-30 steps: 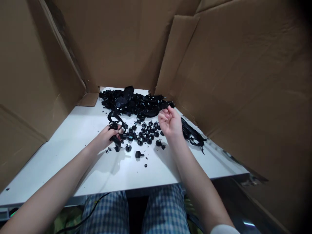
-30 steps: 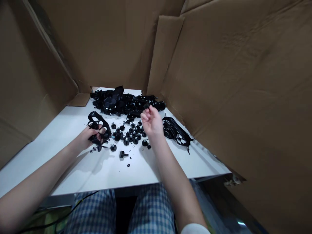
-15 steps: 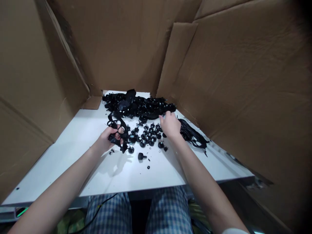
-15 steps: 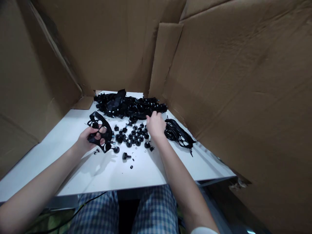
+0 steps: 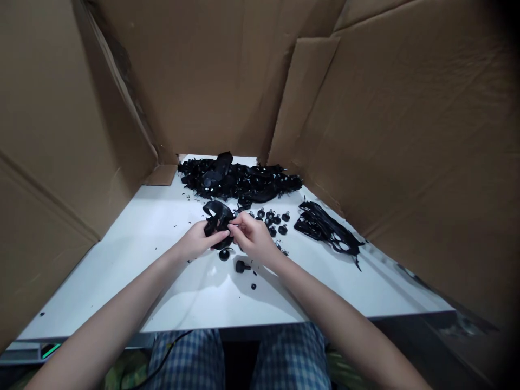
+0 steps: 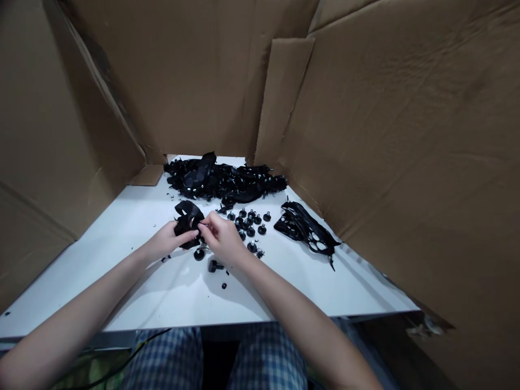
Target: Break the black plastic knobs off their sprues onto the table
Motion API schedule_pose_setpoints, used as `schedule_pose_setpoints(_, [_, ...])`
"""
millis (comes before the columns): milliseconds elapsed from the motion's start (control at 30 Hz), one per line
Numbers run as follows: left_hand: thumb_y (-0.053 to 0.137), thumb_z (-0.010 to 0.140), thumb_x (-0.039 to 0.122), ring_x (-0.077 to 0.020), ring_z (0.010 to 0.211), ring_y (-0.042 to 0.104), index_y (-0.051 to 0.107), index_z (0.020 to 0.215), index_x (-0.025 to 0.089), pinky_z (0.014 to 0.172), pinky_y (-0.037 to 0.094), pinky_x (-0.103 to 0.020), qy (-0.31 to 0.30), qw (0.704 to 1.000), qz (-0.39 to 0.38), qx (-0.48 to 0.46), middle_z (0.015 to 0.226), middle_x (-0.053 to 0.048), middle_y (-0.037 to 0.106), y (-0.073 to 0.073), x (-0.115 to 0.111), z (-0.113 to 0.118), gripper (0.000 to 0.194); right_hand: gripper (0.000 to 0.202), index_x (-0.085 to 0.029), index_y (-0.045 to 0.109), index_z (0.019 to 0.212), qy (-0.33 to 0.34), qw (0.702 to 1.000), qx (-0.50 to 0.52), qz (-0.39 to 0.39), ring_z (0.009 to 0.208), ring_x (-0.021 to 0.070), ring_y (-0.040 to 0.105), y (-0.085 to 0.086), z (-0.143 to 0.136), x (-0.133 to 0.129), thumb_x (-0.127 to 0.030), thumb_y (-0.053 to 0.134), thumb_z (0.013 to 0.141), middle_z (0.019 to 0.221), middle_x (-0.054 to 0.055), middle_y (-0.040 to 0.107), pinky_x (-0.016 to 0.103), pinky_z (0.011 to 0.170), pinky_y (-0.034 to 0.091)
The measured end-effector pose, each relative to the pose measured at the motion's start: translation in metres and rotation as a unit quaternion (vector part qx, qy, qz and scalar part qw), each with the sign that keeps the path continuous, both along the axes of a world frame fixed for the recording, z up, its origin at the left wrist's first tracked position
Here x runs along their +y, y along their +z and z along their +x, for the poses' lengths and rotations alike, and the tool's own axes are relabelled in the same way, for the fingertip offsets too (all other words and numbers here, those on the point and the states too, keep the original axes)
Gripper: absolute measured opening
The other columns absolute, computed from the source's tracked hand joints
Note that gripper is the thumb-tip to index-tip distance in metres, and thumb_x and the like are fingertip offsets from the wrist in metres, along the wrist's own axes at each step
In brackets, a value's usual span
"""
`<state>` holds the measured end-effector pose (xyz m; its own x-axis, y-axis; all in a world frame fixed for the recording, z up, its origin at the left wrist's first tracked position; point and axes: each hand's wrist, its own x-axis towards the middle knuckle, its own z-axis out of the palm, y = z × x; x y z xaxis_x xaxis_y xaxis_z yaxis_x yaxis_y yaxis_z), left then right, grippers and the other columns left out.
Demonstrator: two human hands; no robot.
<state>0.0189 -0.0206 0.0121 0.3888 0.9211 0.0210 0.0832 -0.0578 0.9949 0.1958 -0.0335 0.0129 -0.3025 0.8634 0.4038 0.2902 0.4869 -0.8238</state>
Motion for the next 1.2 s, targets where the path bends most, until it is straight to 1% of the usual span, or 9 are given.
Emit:
schedule_pose_setpoints(100, [0.062,0.074,0.039,-0.0119,0.054,0.047,0.059,0.069,0.013,0.052,0.039,-0.024,-0.001,0.999,0.024,0.043,0.055,0.002,0.052,-0.0016,-0.0031,0.0014,0.027,0.011,-0.02,0.048,0.076,-0.015,1.0,-0.011,0.014,0.048,0.0081,0.041,0.0005,0.0023,0.0006,-0.027,0.049,0.085,0.056,-0.005,0.049,0.022,0.049,0.032])
schedule_pose_setpoints(200, [0.058,0.075,0.04,-0.0115,0.055,0.046,0.057,0.068,0.014,0.054,0.038,-0.024,0.005,0.997,0.046,0.062,0.057,0.002,0.051,-0.0043,-0.0045,0.0012,0.027,0.011,-0.02,0.049,0.073,-0.023,1.0,-0.011,0.017,0.048,0.0077,0.039,-0.0012,0.0025,0.0015,-0.025,0.05,0.083,0.056,-0.006,0.046,0.022,0.049,0.031])
schedule_pose_setpoints(300, [0.063,0.072,0.039,-0.0113,0.057,0.045,0.056,0.067,0.014,0.054,0.037,-0.024,0.009,0.995,0.059,0.084,0.06,0.002,0.052,-0.0052,-0.0044,0.0004,0.027,0.011,-0.02,0.049,0.07,-0.033,0.999,-0.022,0.037,0.05,0.0079,0.04,-0.0031,0.0004,0.0008,-0.023,0.05,0.081,0.056,-0.005,0.046,0.022,0.051,0.032])
schedule_pose_setpoints(400, [0.069,0.066,0.041,-0.0104,0.057,0.043,0.053,0.062,0.015,0.053,0.035,-0.023,0.02,0.992,0.064,0.103,0.058,0.003,0.049,-0.0046,-0.0037,0.0009,0.031,0.009,-0.019,0.05,0.07,-0.019,0.997,-0.04,0.058,0.051,0.0082,0.043,-0.004,-0.0016,-0.0008,-0.022,0.05,0.079,0.057,-0.005,0.047,0.022,0.052,0.033])
schedule_pose_setpoints(533, [0.061,0.071,0.047,-0.0091,0.049,0.04,0.049,0.059,0.016,0.048,0.034,-0.023,0.028,0.995,0.037,0.092,0.051,0.004,0.043,-0.0044,-0.004,0.0032,0.035,0.009,-0.02,0.05,0.071,0.006,0.999,-0.014,0.033,0.051,0.0079,0.041,-0.0027,-0.0001,-0.0018,-0.021,0.05,0.08,0.057,-0.006,0.046,0.021,0.051,0.031])
schedule_pose_setpoints(633, [0.057,0.071,0.048,-0.0097,0.048,0.042,0.05,0.062,0.016,0.046,0.036,-0.023,0.022,0.996,0.024,0.081,0.053,0.003,0.046,-0.0042,-0.0054,0.0035,0.033,0.011,-0.02,0.049,0.071,0.022,1.0,0.011,-0.003,0.051,0.008,0.041,-0.001,0.0023,-0.0023,-0.023,0.05,0.082,0.057,-0.006,0.046,0.021,0.05,0.032])
schedule_pose_setpoints(800, [0.054,0.069,0.042,-0.0096,0.048,0.044,0.052,0.063,0.016,0.047,0.039,-0.023,0.002,0.997,0.024,0.078,0.056,0.001,0.051,-0.0031,-0.0055,0.0013,0.027,0.012,-0.02,0.048,0.072,0.045,0.998,0.029,-0.034,0.05,0.008,0.043,-0.0013,0.0034,-0.0033,-0.024,0.052,0.082,0.058,-0.005,0.048,0.021,0.049,0.032])
schedule_pose_setpoints(1067, [0.052,0.065,0.024,-0.0118,0.052,0.05,0.054,0.06,0.015,0.051,0.039,-0.023,-0.046,0.99,0.052,0.122,0.053,0.0,0.056,-0.0016,0.0002,-0.0048,0.011,0.014,-0.02,0.046,0.068,0.03,0.999,-0.007,0.005,0.05,0.0074,0.038,-0.0054,0.0014,-0.003,-0.022,0.051,0.081,0.057,-0.006,0.044,0.022,0.049,0.029])
schedule_pose_setpoints(1200, [0.05,0.065,0.02,-0.0131,0.054,0.051,0.054,0.058,0.015,0.054,0.04,-0.024,-0.055,0.987,0.063,0.14,0.054,-0.001,0.057,0.0009,0.0009,-0.0057,0.009,0.016,-0.021,0.043,0.066,0.016,0.999,-0.014,0.028,0.049,0.0075,0.037,-0.0049,0.0,-0.0067,-0.023,0.05,0.079,0.056,-0.006,0.042,0.022,0.049,0.029])
